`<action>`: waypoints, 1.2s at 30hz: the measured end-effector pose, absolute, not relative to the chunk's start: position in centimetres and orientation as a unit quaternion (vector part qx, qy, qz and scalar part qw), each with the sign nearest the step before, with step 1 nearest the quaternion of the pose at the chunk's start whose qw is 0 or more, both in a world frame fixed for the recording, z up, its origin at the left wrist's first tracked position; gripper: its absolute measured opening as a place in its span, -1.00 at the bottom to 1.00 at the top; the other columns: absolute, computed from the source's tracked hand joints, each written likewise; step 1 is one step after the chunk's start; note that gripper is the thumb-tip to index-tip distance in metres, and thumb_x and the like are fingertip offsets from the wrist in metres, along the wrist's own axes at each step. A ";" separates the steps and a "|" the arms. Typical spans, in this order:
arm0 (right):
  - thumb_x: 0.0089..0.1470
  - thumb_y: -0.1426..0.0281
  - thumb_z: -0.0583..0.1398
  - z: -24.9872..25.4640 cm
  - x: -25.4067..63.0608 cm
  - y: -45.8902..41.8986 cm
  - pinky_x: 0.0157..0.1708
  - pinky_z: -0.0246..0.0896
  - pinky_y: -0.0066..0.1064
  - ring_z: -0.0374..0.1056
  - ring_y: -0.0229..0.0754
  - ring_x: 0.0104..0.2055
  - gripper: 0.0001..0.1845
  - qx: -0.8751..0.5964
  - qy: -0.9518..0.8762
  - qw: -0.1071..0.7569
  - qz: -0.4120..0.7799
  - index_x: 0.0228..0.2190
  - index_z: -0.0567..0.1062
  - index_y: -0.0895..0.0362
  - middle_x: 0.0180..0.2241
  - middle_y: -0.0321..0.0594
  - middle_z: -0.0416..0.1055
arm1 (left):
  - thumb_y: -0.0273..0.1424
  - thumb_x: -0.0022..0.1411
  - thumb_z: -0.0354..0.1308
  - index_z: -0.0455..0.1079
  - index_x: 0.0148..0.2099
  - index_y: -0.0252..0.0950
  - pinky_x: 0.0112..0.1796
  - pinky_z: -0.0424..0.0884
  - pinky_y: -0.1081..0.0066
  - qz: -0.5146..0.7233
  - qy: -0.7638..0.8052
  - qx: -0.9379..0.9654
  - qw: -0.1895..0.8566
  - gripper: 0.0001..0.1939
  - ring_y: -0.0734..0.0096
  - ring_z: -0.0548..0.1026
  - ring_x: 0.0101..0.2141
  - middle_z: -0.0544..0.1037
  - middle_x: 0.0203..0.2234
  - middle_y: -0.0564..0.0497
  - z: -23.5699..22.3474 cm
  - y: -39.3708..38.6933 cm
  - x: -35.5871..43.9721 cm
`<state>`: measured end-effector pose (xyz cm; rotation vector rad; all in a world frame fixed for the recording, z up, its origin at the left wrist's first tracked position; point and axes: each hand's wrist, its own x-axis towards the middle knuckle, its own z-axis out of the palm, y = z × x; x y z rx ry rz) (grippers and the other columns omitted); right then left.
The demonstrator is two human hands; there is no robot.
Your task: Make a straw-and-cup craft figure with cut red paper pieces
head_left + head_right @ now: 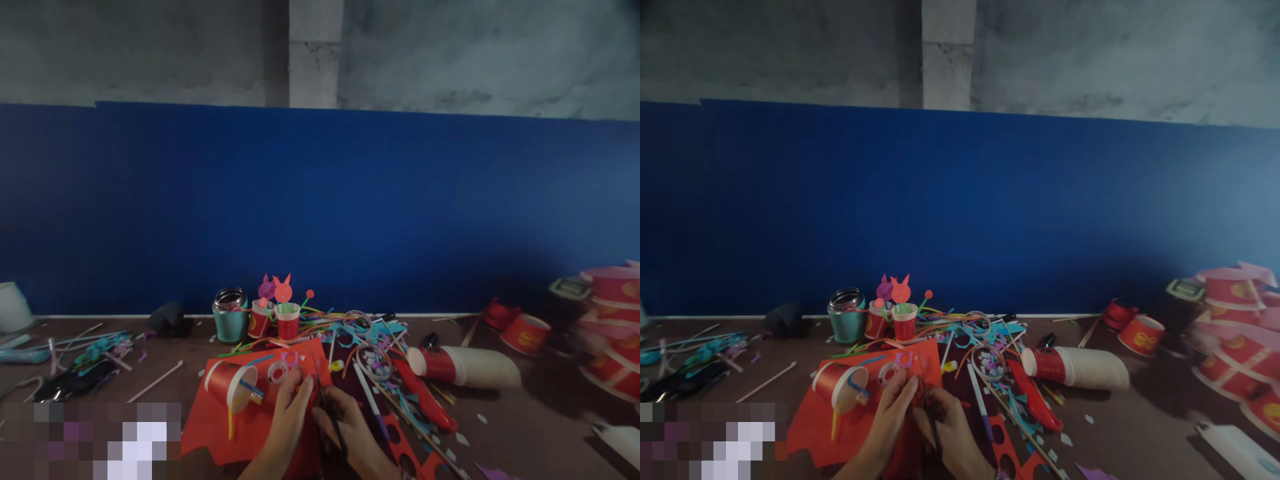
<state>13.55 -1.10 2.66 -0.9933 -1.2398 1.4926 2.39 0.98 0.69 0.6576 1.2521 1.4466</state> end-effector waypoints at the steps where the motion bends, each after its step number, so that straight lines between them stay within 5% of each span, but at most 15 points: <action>1: -0.27 0.08 0.28 2.8 13.6 -1.1 -0.74 -0.10 -0.61 0.02 -0.46 -0.72 -0.56 -0.411 -0.508 0.453 0.606 -0.55 0.31 0.17 -0.73 -0.48 0.17 | -0.30 -0.34 0.39 0.47 -0.38 -0.25 -0.13 0.29 0.35 0.605 0.520 0.286 0.531 -0.64 0.16 0.39 -0.13 0.54 -0.31 -0.01 0.7 1.0 2.4; 14: -0.33 0.05 0.29 3.7 13.6 -1.2 -0.78 -0.23 -0.59 -0.08 -0.49 -0.78 -0.53 -0.452 -0.505 0.436 0.592 -0.64 0.26 0.15 -0.81 -0.53 0.06 | -0.22 -0.28 0.35 0.47 -0.35 -0.27 -0.11 0.26 0.34 0.612 0.513 0.307 0.518 -0.62 0.19 0.39 -0.15 0.52 -0.31 -0.03 -0.2 1.3 2.0; 22: -0.38 -0.05 0.26 3.2 13.6 -0.9 -0.81 -0.26 -0.60 -0.12 -0.50 -0.80 -0.46 -0.457 -0.504 0.424 0.598 -0.62 0.24 0.14 -0.84 -0.56 0.03 | -0.13 -0.21 0.29 0.43 -0.44 -0.29 -0.24 0.32 0.39 0.615 0.504 0.349 0.495 -0.65 0.29 0.42 -0.33 0.49 -0.47 0.03 -0.3 1.5 1.9; 36: -0.33 0.03 0.29 2.6 14.0 -0.8 -0.78 -0.15 -0.59 0.00 -0.46 -0.77 -0.51 -0.465 -0.500 0.419 0.598 -0.55 0.32 0.18 -0.77 -0.49 0.15 | -0.15 -0.07 0.21 0.38 -0.48 -0.29 -0.36 0.29 0.47 0.609 0.470 0.428 0.475 -0.72 0.40 0.37 -0.44 0.43 -0.54 0.07 -0.5 1.8 1.7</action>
